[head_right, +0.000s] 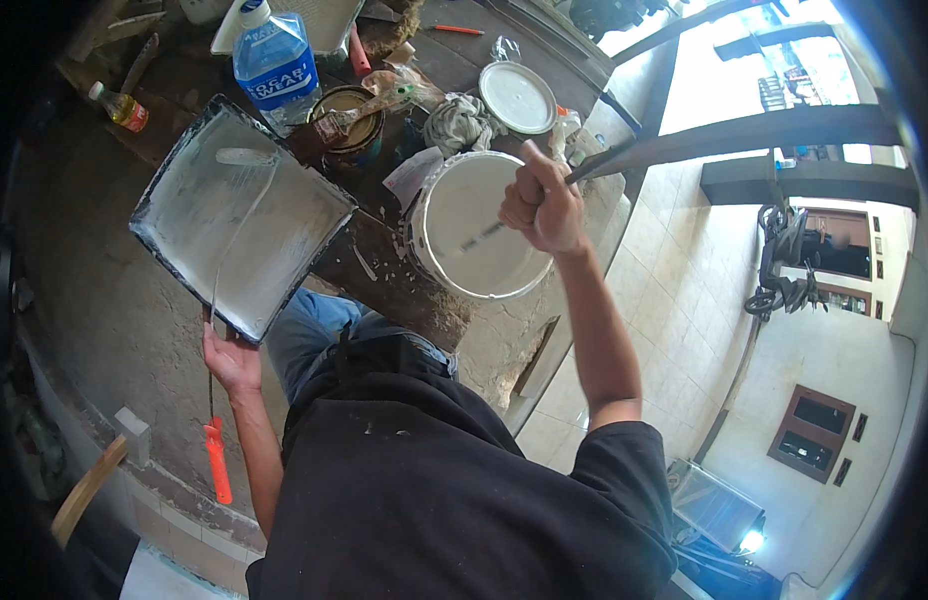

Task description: Mix white paint in a bucket and pour it into a paint tray.

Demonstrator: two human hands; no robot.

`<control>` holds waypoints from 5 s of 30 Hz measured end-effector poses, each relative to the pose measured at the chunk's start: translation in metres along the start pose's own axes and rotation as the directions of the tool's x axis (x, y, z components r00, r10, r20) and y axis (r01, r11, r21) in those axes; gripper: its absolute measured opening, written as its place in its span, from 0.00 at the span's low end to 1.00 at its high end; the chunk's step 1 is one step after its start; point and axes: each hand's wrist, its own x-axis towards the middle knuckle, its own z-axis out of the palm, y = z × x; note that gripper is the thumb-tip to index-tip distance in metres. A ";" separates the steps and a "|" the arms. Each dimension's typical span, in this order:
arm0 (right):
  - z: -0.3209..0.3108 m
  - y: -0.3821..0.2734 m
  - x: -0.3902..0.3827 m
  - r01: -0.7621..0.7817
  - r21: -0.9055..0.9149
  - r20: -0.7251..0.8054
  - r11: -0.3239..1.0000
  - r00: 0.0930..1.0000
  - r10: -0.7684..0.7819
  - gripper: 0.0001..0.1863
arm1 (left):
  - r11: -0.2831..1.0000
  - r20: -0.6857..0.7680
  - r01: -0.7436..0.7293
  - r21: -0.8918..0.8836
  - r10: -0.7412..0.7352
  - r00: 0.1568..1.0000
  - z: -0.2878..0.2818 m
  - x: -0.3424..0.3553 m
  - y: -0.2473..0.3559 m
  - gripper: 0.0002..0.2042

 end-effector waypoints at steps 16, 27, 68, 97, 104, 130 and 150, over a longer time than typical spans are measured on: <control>-0.010 -0.018 -0.011 0.099 -0.230 -0.525 0.968 0.825 -0.209 0.27 | 1.000 0.016 0.020 -0.015 -0.019 1.000 0.000 0.002 -0.001 0.25; 0.003 -0.007 -0.016 0.197 -0.075 -0.492 0.977 0.845 -0.208 0.28 | 1.000 0.012 0.012 -0.005 -0.012 1.000 -0.003 0.002 -0.002 0.26; -0.075 0.046 -0.048 -0.368 -0.602 -0.637 0.709 0.757 -0.148 0.43 | 0.826 -0.157 -0.135 0.547 0.260 0.953 -0.002 0.034 -0.022 0.36; -0.042 0.051 -0.053 -0.210 -0.512 -0.629 0.833 0.752 -0.197 0.14 | 0.657 -0.202 -0.065 0.751 0.323 0.925 -0.076 -0.050 -0.022 0.34; -0.010 0.047 -0.052 -0.205 -0.610 -0.561 0.765 0.794 -0.235 0.12 | 0.560 -0.138 -0.085 0.824 0.345 0.928 -0.084 -0.051 -0.034 0.32; 0.052 0.053 -0.051 -0.170 -0.790 -0.457 0.588 0.804 -0.381 0.12 | 0.394 0.207 -0.471 0.789 0.551 0.808 -0.112 -0.043 -0.069 0.21; -0.056 0.040 -0.043 -0.206 -0.592 -0.493 0.779 0.857 -0.148 0.09 | 0.626 0.019 -0.250 0.739 0.352 0.936 -0.082 -0.055 -0.050 0.27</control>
